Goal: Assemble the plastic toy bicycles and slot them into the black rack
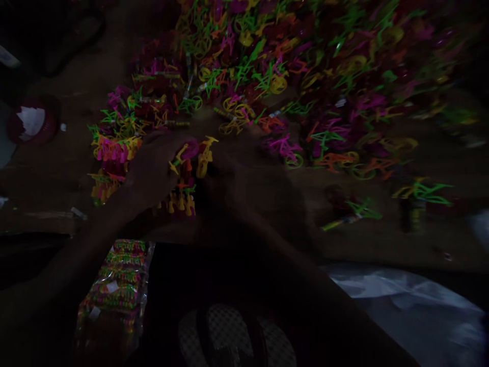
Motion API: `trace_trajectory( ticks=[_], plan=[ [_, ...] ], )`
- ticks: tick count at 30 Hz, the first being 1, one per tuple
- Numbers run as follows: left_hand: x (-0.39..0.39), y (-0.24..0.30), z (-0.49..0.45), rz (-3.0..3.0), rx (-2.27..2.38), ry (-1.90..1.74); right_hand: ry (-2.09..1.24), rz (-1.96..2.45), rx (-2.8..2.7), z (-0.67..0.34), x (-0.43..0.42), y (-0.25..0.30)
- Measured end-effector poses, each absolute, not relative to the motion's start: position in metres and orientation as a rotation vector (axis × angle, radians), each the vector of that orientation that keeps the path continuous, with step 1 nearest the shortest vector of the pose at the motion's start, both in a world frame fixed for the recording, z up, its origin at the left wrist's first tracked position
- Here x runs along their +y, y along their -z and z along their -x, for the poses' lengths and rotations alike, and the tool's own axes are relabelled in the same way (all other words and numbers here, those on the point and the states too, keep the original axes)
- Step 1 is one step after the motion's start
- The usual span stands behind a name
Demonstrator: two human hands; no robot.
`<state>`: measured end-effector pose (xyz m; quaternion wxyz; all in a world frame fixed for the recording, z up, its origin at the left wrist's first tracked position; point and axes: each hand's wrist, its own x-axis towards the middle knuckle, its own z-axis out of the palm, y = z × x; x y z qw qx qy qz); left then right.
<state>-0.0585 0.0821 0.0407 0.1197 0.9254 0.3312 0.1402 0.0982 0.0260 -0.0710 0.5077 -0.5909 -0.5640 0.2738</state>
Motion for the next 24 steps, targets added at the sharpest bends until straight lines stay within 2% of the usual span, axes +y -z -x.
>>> trace_trajectory(
  ticks=[3,10,18,24],
  plan=[
    [0.084,-0.039,0.057,-2.695,0.981,-0.417,-0.545,1.430,-1.424,-0.101,0.027,0.069],
    [0.087,-0.037,0.060,-2.656,0.935,-0.424,-0.577,1.397,-1.573,-0.102,0.029,0.055],
    [0.081,-0.045,0.059,-2.611,0.976,-0.456,-0.538,1.417,-1.605,-0.097,0.022,0.064],
    [0.083,-0.041,0.049,-2.654,0.769,-0.482,-0.592,1.361,-1.569,-0.091,0.021,0.063]
  ],
)
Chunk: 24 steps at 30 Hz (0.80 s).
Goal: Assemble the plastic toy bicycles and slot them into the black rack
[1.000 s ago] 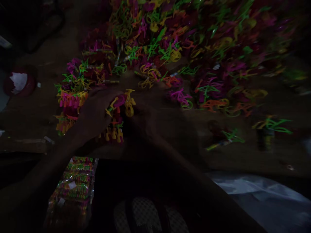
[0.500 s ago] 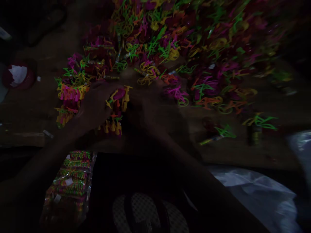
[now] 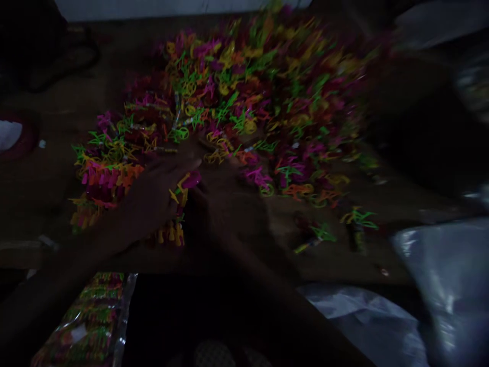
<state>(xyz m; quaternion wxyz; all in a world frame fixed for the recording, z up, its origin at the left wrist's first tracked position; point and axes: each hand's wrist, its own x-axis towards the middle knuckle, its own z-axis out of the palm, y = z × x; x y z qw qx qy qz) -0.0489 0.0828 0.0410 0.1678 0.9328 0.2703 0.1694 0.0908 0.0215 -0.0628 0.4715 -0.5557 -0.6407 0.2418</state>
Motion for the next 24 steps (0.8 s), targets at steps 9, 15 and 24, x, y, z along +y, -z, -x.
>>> trace_trajectory(
  ticks=[9,15,24],
  plan=[
    [0.082,-0.033,0.043,-2.611,0.872,-0.385,-0.373,1.560,-1.774,-0.140,0.044,0.045],
    [0.079,-0.044,0.048,-2.481,0.833,-0.487,-0.036,1.851,-1.869,-0.159,0.134,0.055],
    [0.080,-0.050,0.045,-2.436,1.002,-0.528,-0.051,1.516,-1.786,-0.177,0.131,0.027]
  ],
)
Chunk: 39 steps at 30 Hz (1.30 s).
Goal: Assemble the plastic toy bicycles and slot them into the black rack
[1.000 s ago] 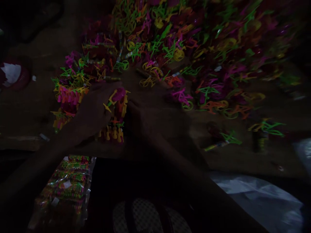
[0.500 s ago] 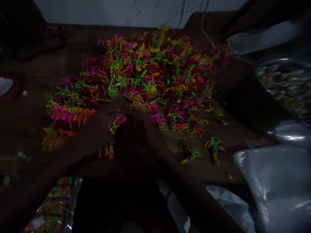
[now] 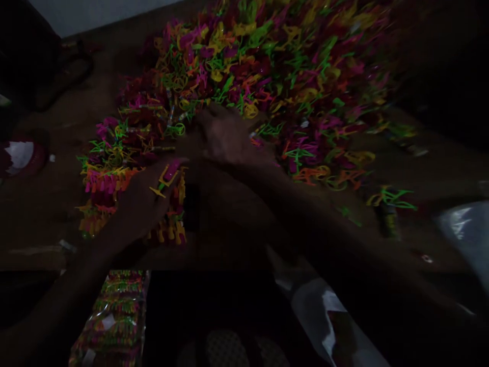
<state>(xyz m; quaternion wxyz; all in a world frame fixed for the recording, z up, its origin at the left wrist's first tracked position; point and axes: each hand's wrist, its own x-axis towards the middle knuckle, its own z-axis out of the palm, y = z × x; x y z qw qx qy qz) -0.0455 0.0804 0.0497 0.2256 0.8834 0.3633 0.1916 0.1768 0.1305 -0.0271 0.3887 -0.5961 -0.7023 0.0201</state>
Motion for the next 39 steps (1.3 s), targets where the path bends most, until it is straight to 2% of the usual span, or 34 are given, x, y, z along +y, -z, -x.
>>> trace_trajectory(
  ticks=[4,8,12,15,18,22,29,34,39],
  plan=[
    [0.083,-0.044,0.048,-2.544,0.874,-0.429,-0.158,1.478,-1.526,-0.187,0.053,-0.008],
    [0.085,-0.041,0.047,-2.617,0.777,-0.444,-0.397,1.435,-1.124,-0.175,-0.020,0.027],
    [0.087,-0.040,0.046,-2.644,0.778,-0.476,-0.290,1.755,-1.447,-0.157,-0.059,0.064],
    [0.087,-0.039,0.047,-2.643,0.785,-0.463,-0.089,1.909,-1.654,-0.150,-0.064,0.064],
    [0.087,-0.038,0.047,-2.667,0.790,-0.468,-0.036,1.907,-1.804,-0.149,-0.058,0.058],
    [0.087,-0.037,0.047,-2.680,0.797,-0.444,-0.182,1.786,-1.906,-0.153,-0.053,0.059],
    [0.086,-0.037,0.045,-2.654,0.817,-0.442,-0.407,1.494,-1.565,-0.137,-0.066,0.054],
    [0.083,-0.041,0.041,-2.615,0.837,-0.407,-0.628,1.326,-1.445,-0.104,-0.058,0.053],
    [0.083,-0.039,0.043,-2.605,0.825,-0.419,-0.692,1.306,-1.463,-0.093,-0.046,0.052]
  ],
)
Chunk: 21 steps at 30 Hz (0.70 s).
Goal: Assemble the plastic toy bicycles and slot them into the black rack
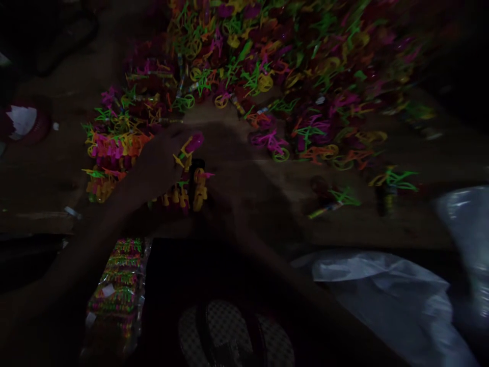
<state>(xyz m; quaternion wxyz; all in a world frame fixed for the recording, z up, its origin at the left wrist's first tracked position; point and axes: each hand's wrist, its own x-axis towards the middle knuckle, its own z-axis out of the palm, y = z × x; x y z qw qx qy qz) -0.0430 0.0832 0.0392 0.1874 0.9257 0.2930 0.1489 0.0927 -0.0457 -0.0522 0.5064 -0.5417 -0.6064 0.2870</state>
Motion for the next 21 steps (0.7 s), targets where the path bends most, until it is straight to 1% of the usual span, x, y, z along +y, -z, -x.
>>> trace_trajectory(
  ticks=[3,7,15,20,21],
  plan=[
    [0.084,-0.036,0.044,-2.585,0.822,-0.425,-0.696,1.356,-1.546,-0.094,-0.045,0.054],
    [0.083,-0.033,0.043,-2.580,0.823,-0.443,-0.614,1.350,-1.602,-0.092,-0.046,0.058],
    [0.083,-0.042,0.040,-2.580,0.853,-0.356,-0.605,1.406,-1.706,-0.089,-0.044,0.061],
    [0.060,-0.049,0.037,-2.805,0.690,-0.268,-0.530,1.387,-1.741,-0.081,-0.044,0.064],
    [0.054,-0.048,0.038,-2.863,0.696,-0.304,-0.514,1.372,-1.750,-0.079,-0.043,0.063]
  ],
)
